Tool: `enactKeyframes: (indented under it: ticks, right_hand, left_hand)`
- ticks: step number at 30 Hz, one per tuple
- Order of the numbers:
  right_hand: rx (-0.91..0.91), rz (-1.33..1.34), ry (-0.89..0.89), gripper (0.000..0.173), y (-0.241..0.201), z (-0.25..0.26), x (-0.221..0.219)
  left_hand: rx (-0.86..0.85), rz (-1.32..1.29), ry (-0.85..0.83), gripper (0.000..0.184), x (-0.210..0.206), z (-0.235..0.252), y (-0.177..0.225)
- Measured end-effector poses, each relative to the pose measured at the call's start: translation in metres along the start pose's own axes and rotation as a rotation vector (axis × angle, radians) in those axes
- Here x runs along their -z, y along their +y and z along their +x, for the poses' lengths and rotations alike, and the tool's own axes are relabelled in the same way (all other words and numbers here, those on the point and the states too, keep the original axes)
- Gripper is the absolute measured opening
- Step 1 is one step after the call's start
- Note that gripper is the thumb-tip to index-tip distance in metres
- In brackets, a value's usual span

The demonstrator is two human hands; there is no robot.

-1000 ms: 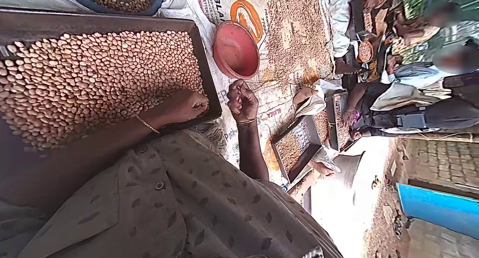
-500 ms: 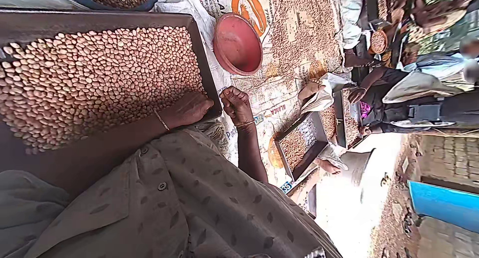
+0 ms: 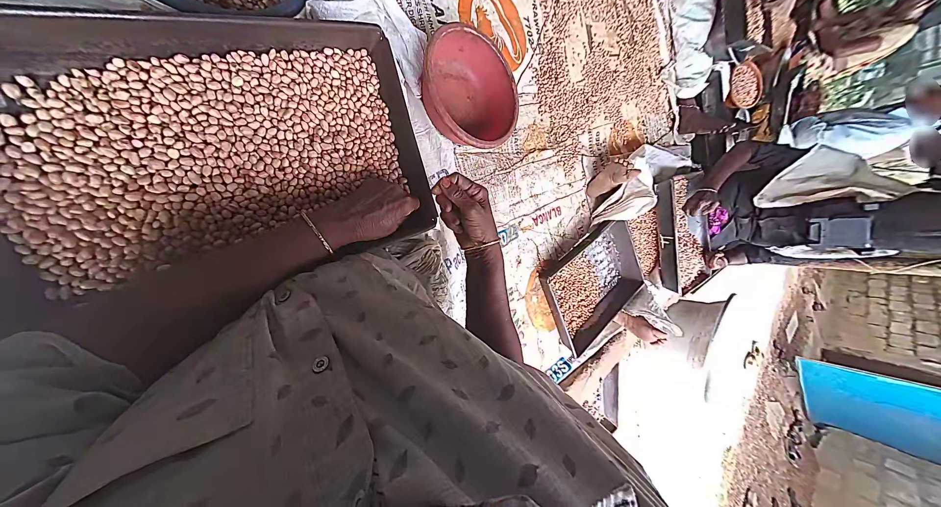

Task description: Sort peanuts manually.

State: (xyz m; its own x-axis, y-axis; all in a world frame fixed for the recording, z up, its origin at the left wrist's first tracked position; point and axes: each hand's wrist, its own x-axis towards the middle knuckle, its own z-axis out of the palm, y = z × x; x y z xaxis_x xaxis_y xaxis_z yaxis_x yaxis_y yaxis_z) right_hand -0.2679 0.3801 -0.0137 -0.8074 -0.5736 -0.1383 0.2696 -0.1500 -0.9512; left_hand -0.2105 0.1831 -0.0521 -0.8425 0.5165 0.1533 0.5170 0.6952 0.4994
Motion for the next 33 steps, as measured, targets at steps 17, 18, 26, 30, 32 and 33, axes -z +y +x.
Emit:
enactKeyframes:
  ticks: [17, 18, 26, 30, 32, 33]
  right_hand:
    - [0.083, -0.386, -0.278, 0.014, -0.015, 0.002, -0.024]
    - [0.088, -0.567, -0.373, 0.016, -0.016, 0.004, -0.029]
    - [-0.158, -1.632, -0.569, 0.022, -0.017, 0.028, -0.080]
    - [-0.149, -1.628, -0.581, 0.027, -0.012, 0.028, -0.081]
    - [-0.186, -1.646, -0.591, 0.030, -0.010, 0.028, -0.080]
    - [-0.211, -1.656, -0.603, 0.031, -0.010, 0.029, -0.082]
  left_hand:
    - [0.263, -1.410, 0.375, 0.033, 0.079, -0.038, -0.019]
    - [0.338, -1.412, 0.399, 0.037, 0.084, -0.045, -0.017]
    - [0.809, -1.469, 0.586, 0.039, 0.098, -0.097, -0.022]
    - [0.792, -1.495, 0.743, 0.037, 0.106, -0.119, -0.034]
    - [0.749, -1.524, 0.819, 0.038, 0.108, -0.126, -0.040]
    - [0.723, -1.534, 0.848, 0.038, 0.108, -0.129, -0.043]
